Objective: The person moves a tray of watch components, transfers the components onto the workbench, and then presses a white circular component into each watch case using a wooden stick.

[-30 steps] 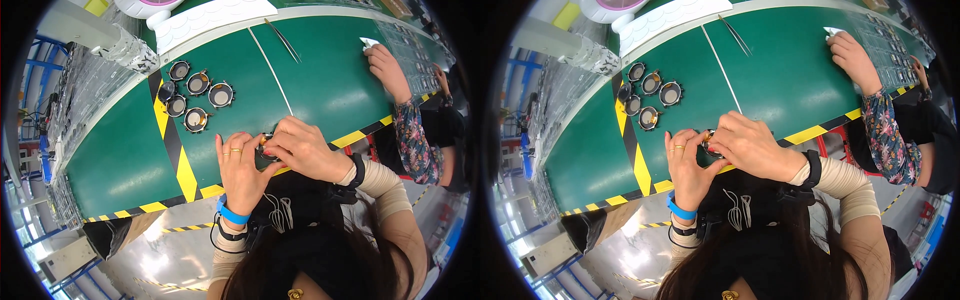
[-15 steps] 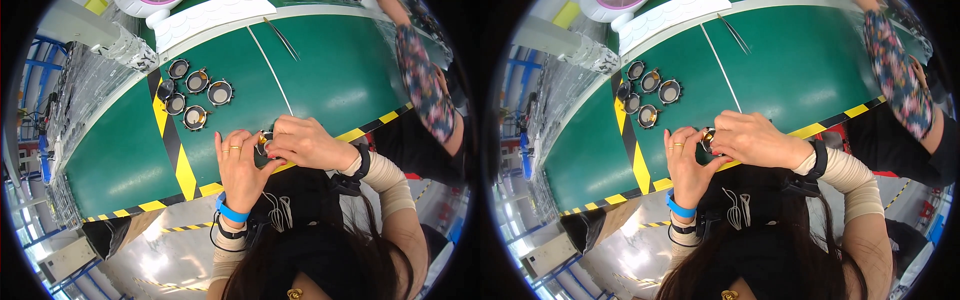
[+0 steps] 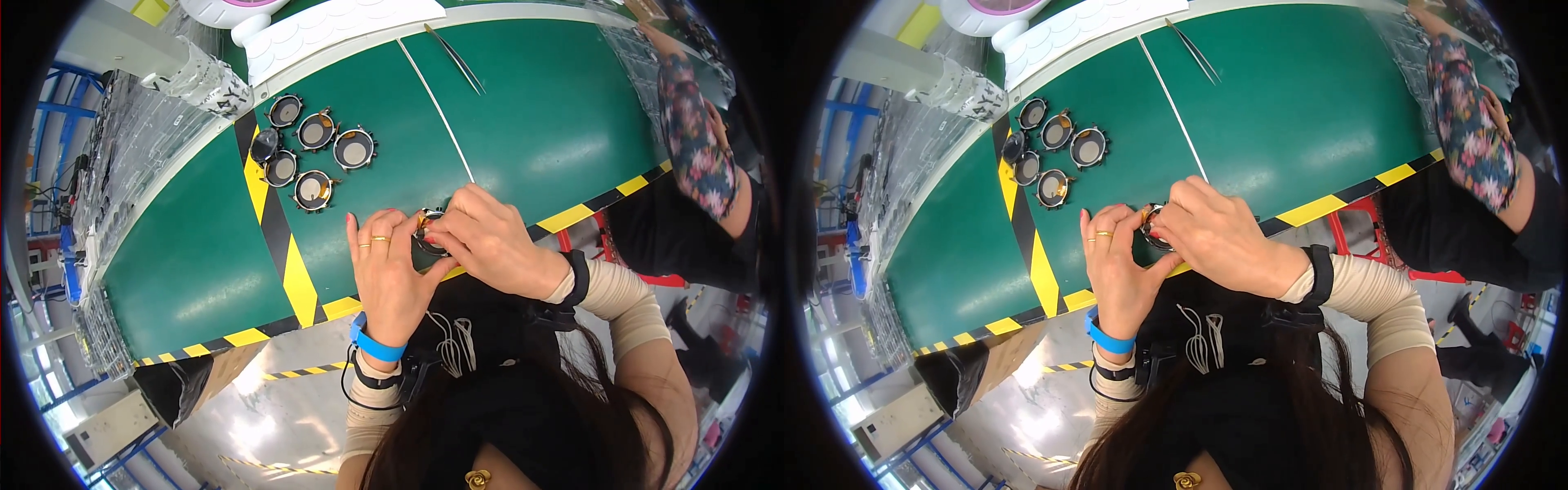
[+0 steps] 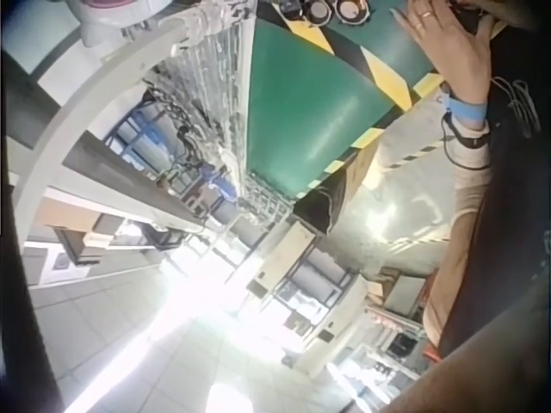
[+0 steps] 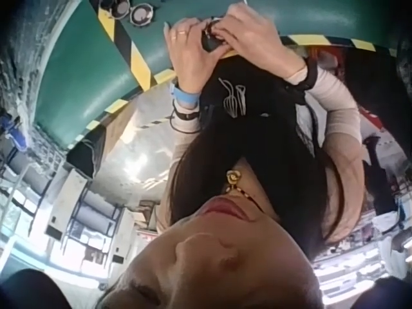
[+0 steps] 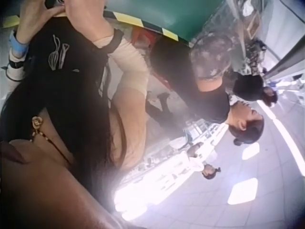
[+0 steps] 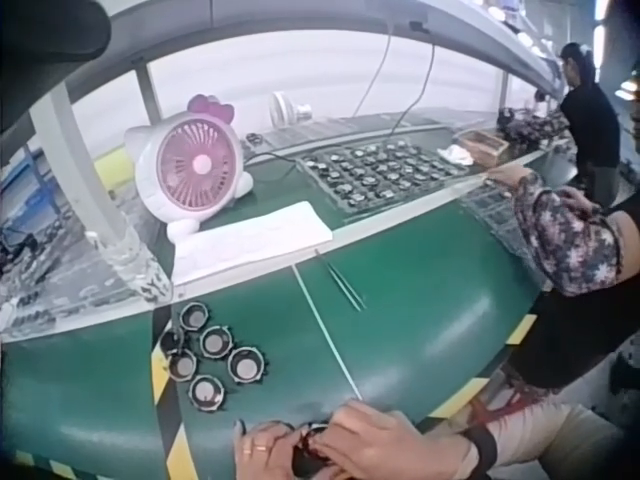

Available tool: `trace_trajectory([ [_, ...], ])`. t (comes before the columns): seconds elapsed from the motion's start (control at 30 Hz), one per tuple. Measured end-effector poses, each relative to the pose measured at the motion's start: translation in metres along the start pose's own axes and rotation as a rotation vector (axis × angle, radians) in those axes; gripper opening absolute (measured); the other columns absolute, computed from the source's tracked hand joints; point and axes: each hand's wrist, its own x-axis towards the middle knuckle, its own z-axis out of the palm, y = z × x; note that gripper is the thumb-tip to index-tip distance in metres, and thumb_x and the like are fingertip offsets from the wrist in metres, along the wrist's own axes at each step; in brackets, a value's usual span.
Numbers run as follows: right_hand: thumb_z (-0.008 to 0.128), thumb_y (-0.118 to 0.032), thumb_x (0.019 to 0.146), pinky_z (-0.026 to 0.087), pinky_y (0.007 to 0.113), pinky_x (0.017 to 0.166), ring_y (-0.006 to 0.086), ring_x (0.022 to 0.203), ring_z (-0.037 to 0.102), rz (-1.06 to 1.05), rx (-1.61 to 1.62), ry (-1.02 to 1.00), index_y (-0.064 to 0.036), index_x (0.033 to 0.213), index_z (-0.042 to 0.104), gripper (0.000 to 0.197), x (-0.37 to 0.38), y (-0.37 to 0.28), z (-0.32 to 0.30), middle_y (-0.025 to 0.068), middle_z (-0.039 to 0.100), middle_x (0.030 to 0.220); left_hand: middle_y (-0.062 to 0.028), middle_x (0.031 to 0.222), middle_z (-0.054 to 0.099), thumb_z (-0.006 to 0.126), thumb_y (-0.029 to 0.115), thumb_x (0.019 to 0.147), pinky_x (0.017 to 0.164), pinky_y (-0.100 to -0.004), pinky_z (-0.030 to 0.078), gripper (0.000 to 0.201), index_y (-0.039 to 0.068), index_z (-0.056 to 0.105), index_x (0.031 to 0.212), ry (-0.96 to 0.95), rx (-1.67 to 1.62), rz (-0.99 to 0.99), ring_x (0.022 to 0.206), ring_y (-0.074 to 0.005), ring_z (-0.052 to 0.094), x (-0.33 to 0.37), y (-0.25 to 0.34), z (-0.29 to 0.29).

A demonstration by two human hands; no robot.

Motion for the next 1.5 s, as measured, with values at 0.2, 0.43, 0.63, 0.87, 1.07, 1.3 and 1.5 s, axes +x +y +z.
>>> trace_trajectory([
  [0.2,0.072,-0.005,0.073,0.042,0.032,0.049,0.0208,0.067,0.052,-0.136,0.063,-0.127,-0.0020,0.079,0.062,0.013,0.004,0.010,-0.008,0.0062,0.047,0.074,-0.0096,0.103,0.052,0.085,0.020,0.053,0.106,-0.0526,0.028,0.058,0.003,0.061,0.103,-0.021,0.006,0.002,0.104,-0.0291,0.051,0.000,0.000,-0.001],
  [0.43,0.073,-0.006,0.073,0.042,0.032,0.050,0.0208,0.068,0.052,-0.016,0.027,-0.050,-0.0024,0.079,0.062,0.013,0.001,0.005,-0.002,0.0064,0.046,0.075,-0.0093,0.103,0.052,0.085,0.020,0.053,0.106,-0.0525,0.028,0.060,0.003,0.060,0.105,-0.019,-0.001,-0.003,0.104,-0.0291,0.051,-0.001,0.000,0.000],
  [0.63,0.072,-0.009,0.074,0.041,0.030,0.049,0.0194,0.067,0.051,-0.191,0.068,-0.152,-0.0048,0.080,0.062,0.012,0.008,0.020,-0.007,0.0054,0.045,0.074,-0.0091,0.103,0.052,0.085,0.022,0.055,0.106,-0.0531,0.027,0.059,0.003,0.061,0.105,-0.028,0.010,0.017,0.103,-0.0290,0.051,-0.002,-0.002,0.001],
  [0.87,0.070,-0.011,0.074,0.037,0.029,0.043,0.0178,0.067,0.050,-0.374,0.063,-0.322,-0.0071,0.076,0.060,0.011,0.019,0.027,-0.022,0.0038,0.042,0.073,-0.0087,0.103,0.052,0.085,0.025,0.057,0.106,-0.0535,0.026,0.058,0.003,0.061,0.106,-0.052,0.016,0.032,0.103,-0.0288,0.051,-0.003,0.000,-0.004],
  [1.07,0.068,-0.008,0.073,0.037,0.028,0.042,0.0165,0.066,0.050,-0.394,0.035,-0.232,-0.0065,0.073,0.057,0.011,0.019,0.024,-0.013,0.0034,0.042,0.073,-0.0093,0.104,0.052,0.081,0.018,0.063,0.106,-0.0527,0.027,0.052,0.002,0.060,0.108,-0.077,0.015,0.024,0.103,-0.0290,0.051,-0.002,0.003,-0.005],
  [1.3,0.069,-0.009,0.073,0.038,0.028,0.041,0.0160,0.066,0.050,-0.431,0.003,-0.207,-0.0056,0.073,0.056,0.013,0.027,0.028,-0.010,0.0036,0.043,0.073,-0.0095,0.107,0.051,0.078,0.016,0.066,0.106,-0.0523,0.028,0.052,0.001,0.059,0.112,-0.102,-0.020,0.031,0.108,-0.0299,0.048,0.003,-0.005,-0.004],
  [1.5,0.069,-0.010,0.074,0.037,0.027,0.039,0.0159,0.066,0.051,-0.578,0.109,-0.252,-0.0057,0.072,0.056,0.014,0.040,0.041,-0.008,0.0034,0.044,0.073,-0.0098,0.107,0.051,0.077,0.015,0.066,0.107,-0.0521,0.028,0.051,0.000,0.058,0.111,-0.110,-0.013,0.026,0.107,-0.0302,0.048,0.002,-0.006,-0.005],
])
